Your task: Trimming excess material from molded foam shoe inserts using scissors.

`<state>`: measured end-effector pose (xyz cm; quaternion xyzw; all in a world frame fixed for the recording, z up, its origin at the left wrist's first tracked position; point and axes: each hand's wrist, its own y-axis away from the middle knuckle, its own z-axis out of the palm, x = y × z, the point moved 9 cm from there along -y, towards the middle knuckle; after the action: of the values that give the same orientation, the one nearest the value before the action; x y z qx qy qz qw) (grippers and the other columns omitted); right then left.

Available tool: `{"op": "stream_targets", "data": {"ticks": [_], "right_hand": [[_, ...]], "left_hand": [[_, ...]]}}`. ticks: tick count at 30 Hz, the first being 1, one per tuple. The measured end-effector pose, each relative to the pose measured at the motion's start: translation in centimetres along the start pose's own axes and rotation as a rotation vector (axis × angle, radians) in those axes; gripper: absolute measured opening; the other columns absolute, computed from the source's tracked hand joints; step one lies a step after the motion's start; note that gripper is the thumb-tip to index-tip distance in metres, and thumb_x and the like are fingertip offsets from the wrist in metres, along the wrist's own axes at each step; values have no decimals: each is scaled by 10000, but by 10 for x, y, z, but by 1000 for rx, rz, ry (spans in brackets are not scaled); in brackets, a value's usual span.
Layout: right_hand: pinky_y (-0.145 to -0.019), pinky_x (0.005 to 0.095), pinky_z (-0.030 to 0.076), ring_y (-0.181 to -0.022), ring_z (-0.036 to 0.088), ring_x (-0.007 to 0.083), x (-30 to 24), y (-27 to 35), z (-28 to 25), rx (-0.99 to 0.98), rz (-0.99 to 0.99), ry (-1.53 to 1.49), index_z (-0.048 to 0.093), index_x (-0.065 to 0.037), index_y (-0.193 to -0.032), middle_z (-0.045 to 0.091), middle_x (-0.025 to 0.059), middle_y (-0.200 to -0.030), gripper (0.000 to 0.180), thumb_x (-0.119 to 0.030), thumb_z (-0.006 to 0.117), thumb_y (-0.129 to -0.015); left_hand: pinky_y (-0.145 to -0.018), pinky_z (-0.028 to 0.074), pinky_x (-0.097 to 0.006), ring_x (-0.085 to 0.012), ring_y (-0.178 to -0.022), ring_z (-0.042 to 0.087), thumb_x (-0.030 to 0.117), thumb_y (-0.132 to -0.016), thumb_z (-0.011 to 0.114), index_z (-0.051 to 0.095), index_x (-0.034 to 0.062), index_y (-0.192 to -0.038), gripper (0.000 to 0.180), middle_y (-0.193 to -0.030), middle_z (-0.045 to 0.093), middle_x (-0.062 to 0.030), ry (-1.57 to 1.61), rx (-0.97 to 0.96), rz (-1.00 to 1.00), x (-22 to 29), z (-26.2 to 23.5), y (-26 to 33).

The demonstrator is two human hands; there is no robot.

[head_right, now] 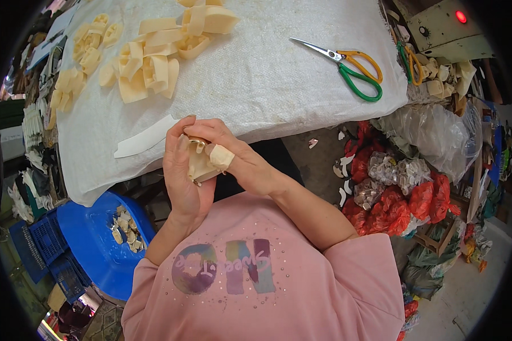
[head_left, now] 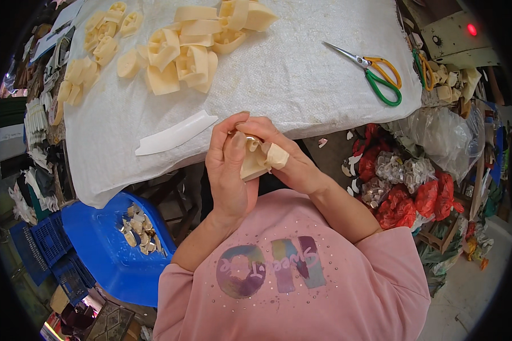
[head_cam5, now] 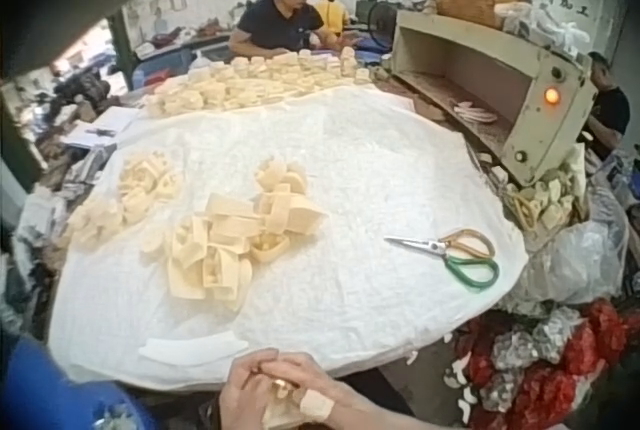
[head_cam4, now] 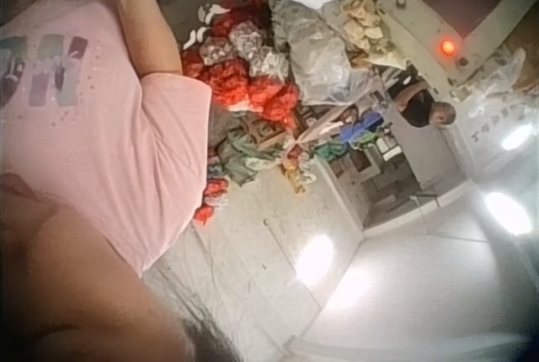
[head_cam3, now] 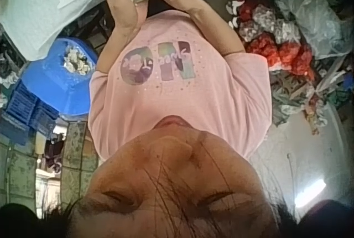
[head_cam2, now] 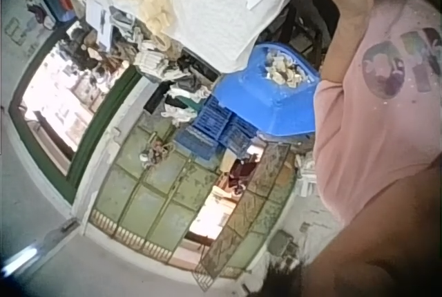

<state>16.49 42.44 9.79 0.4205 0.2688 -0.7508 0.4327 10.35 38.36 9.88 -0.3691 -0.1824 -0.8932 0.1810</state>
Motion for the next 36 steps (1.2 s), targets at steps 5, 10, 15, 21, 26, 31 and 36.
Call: {"op": "stream_targets", "data": {"ticks": [5, 10, 15, 21, 26, 31, 36], "right_hand": [[-983, 324, 347, -1140, 449, 210, -26, 0, 5, 100, -287, 484, 515, -53, -1225, 462, 96, -1217, 332, -114, 424, -911], [-927, 307, 382, -1058, 495, 190, -5, -5, -12, 111, -61, 104, 552, -60, -1168, 496, 86, -1141, 281, -113, 441, -916], [-892, 285, 395, -990, 517, 161, -15, -5, -7, 94, -156, 217, 579, -61, -1115, 495, 61, -1077, 238, -155, 454, -936], [-900, 280, 380, -1037, 474, 144, -19, -7, -9, 85, -276, 370, 534, -89, -1219, 470, 52, -1119, 317, -248, 449, -959], [-1009, 301, 329, -1214, 415, 189, 4, -2, -11, 76, 72, -146, 380, -45, -1389, 431, 84, -1275, 521, -342, 424, -962], [-973, 296, 379, -1214, 432, 155, 10, -1, -13, 61, 82, -71, 319, -31, -1411, 422, 73, -1344, 579, -277, 524, -928], [-968, 294, 363, -1124, 468, 161, 3, -2, -3, 48, -81, 3, 426, -28, -1346, 461, 73, -1216, 452, -154, 486, -916]], "left_hand": [[-818, 475, -284, -133, -997, 528, 210, -932, 508, 444, 66, -1207, 317, -1067, 508, -63, -64, -6, 87, 0, -1, 1], [-826, 463, -274, -138, -972, 521, 239, -923, 547, 406, 66, -1214, 367, -1064, 495, -57, -21, -3, 55, -5, 6, 3], [-835, 458, -276, -142, -985, 519, 305, -920, 555, 374, 67, -1237, 436, -1089, 488, -62, -167, -35, 85, -8, 3, 6], [-855, 459, -316, -174, -1034, 522, 334, -919, 537, 352, 83, -1272, 471, -1149, 490, -86, 10, -80, 52, -1, 9, -1], [-948, 446, -386, -232, -1155, 487, 190, -852, 549, 213, 119, -1389, 638, -1227, 447, -106, 69, -221, 13, 5, 11, 1], [-970, 432, -376, -224, -1160, 475, 107, -816, 505, 197, 109, -1395, 656, -1213, 439, -110, -91, -114, 22, 3, 6, 6], [-915, 460, -358, -199, -1092, 492, 56, -800, 447, 245, 92, -1358, 594, -1178, 439, -117, -194, -37, 82, 1, -3, 8]]}}
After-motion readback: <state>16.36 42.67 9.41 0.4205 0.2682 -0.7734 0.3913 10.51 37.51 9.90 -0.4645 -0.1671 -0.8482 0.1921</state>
